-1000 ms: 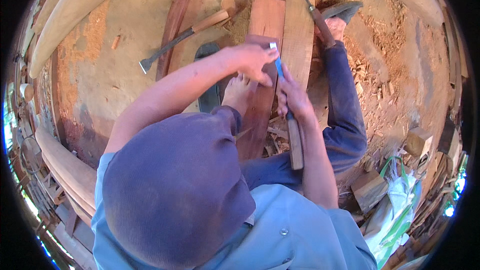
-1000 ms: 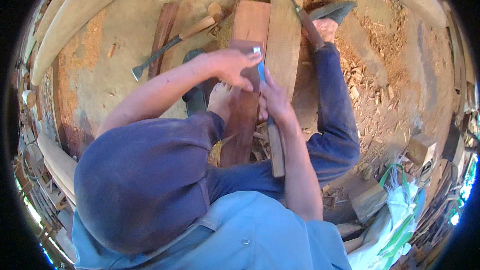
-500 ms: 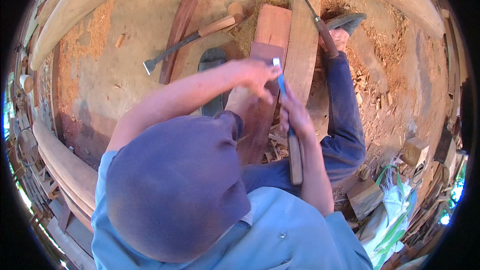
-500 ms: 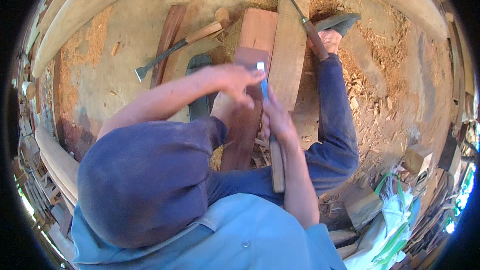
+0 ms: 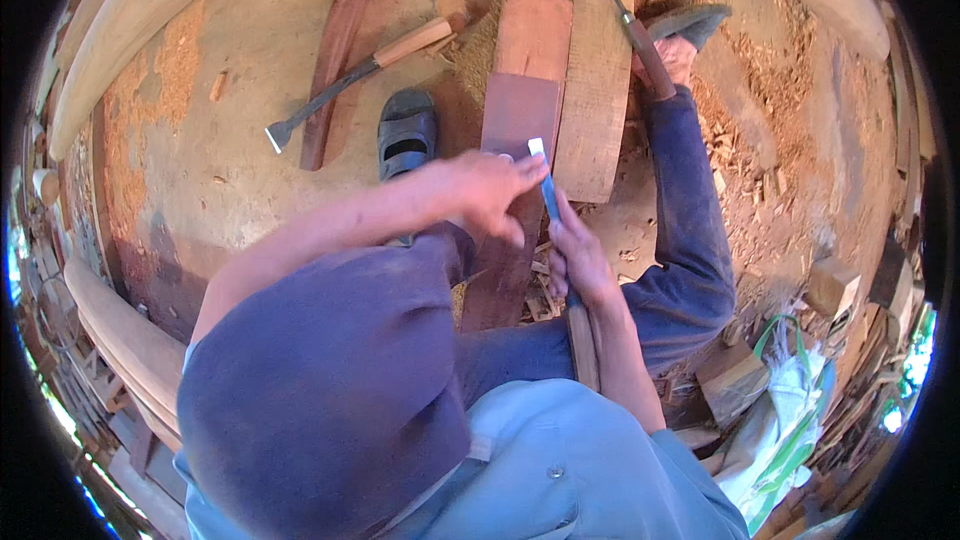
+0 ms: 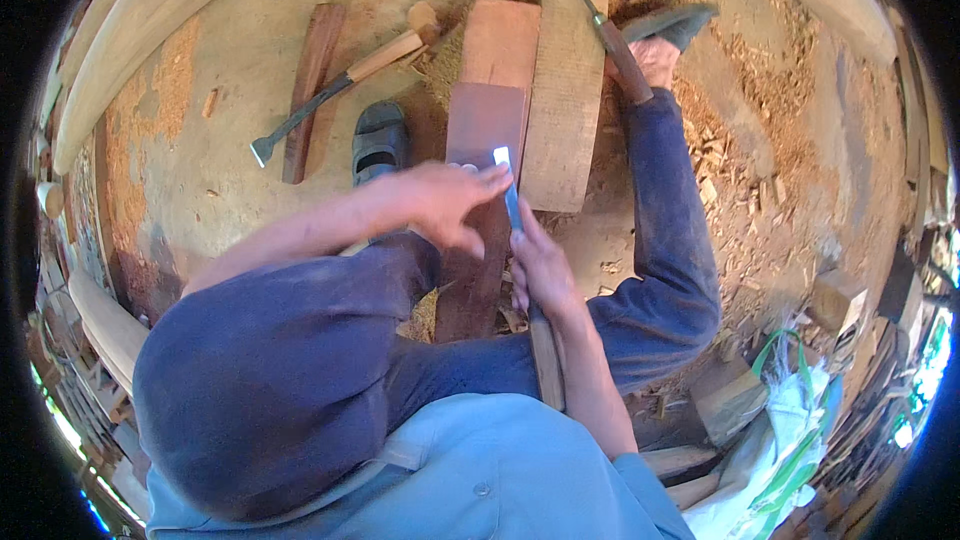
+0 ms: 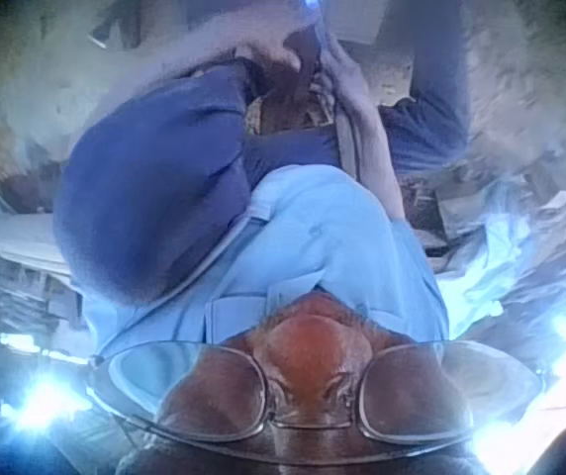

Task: The person sits on the floor and sharpens a small metal tool on a rectangular sharpening stone. They repeatedly rub the tool's edge against the stone, occasionally pausing to inspect the edge before continuing.

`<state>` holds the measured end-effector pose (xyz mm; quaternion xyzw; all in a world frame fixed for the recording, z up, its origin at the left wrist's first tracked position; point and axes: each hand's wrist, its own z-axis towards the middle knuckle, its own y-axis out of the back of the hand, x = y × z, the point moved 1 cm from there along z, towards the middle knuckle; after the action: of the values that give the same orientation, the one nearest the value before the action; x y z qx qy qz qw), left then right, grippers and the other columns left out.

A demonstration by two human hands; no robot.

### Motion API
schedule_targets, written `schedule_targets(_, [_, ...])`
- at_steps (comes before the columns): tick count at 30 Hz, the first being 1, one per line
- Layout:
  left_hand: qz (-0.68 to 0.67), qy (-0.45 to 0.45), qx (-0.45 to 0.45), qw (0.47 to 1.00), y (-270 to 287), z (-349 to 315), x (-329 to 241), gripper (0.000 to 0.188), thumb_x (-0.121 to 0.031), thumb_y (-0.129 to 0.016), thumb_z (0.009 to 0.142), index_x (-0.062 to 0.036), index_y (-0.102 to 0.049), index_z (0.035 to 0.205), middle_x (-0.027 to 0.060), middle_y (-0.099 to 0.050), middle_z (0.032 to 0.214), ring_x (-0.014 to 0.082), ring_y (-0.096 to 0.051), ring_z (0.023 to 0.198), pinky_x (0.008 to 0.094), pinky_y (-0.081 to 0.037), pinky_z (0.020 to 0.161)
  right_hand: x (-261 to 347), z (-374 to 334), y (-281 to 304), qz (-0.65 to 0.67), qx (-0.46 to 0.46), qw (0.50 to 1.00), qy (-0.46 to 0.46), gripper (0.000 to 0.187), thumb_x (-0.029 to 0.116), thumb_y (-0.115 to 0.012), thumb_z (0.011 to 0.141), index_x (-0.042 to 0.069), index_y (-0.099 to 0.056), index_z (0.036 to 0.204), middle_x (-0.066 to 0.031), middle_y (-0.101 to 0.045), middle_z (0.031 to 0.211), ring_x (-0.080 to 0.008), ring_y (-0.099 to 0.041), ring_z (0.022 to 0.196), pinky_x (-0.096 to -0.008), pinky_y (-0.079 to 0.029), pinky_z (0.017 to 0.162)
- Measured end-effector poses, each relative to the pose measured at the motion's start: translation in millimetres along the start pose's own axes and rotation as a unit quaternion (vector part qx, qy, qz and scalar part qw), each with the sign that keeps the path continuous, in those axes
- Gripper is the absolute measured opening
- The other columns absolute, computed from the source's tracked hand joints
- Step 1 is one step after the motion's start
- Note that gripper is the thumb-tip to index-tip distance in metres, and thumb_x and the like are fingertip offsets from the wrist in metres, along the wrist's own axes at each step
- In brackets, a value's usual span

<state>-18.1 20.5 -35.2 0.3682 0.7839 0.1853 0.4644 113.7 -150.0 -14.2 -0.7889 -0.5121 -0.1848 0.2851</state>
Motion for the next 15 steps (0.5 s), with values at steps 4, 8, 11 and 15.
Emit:
schedule_targets(4, [-0.028,-0.01,-0.045,0.999,9.0,6.4,14.9,0.113,-0.059,-0.075,0.075,0.0003,-0.022,0.154,0.0238,-0.029,0.158,0.0403,-0.045,0.136,0.0461,-0.041,0.11,6.6,10.6,-0.2,0.017,-0.027,0.999,-0.004,0.058,0.023,-0.042,0.106,0.02,-0.022,0.159,0.0025,-0.042,0.059,-0.0106,-0.042,0.039,-0.0283,-0.043,0.037])
schedule_targets(8, [0.012,0.031,-0.045,0.998,59.0,23.4,28.1,0.11,-0.062,-0.07,0.079,0.0023,-0.021,0.154,0.0244,-0.027,0.158,0.0412,-0.043,0.137,0.0445,-0.04,0.111,32.5,38.2,4.3,0.059,-0.007,0.996,0.065,0.057,0.024,-0.042,0.106,0.02,-0.022,0.159,0.0018,-0.043,0.059,-0.0104,-0.043,0.039,-0.0282,-0.043,0.038])
schedule_targets(11, [-0.011,-0.014,-0.006,1.0,28.9,9.6,25.0,0.11,-0.062,-0.069,0.08,0.0035,-0.021,0.154,0.0254,-0.026,0.159,0.0407,-0.042,0.138,0.0441,-0.038,0.112,6.4,14.8,-1.6,0.019,-0.015,0.999,0.041,0.057,0.024,-0.044,0.105,0.019,-0.024,0.159,0.0018,-0.043,0.058,-0.0103,-0.043,0.039,-0.0285,-0.044,0.038])
schedule_targets(15, [-0.008,-0.037,-0.051,0.998,-6.3,-1.4,10.6,0.113,-0.061,-0.073,0.076,0.0025,-0.022,0.154,0.0235,-0.026,0.159,0.0382,-0.045,0.136,0.0468,-0.041,0.11,-15.2,-0.4,-2.2,0.001,-0.021,0.999,0.028,0.057,0.024,-0.045,0.105,0.019,-0.025,0.158,0.0026,-0.042,0.057,-0.0102,-0.042,0.039,-0.0281,-0.044,0.039])
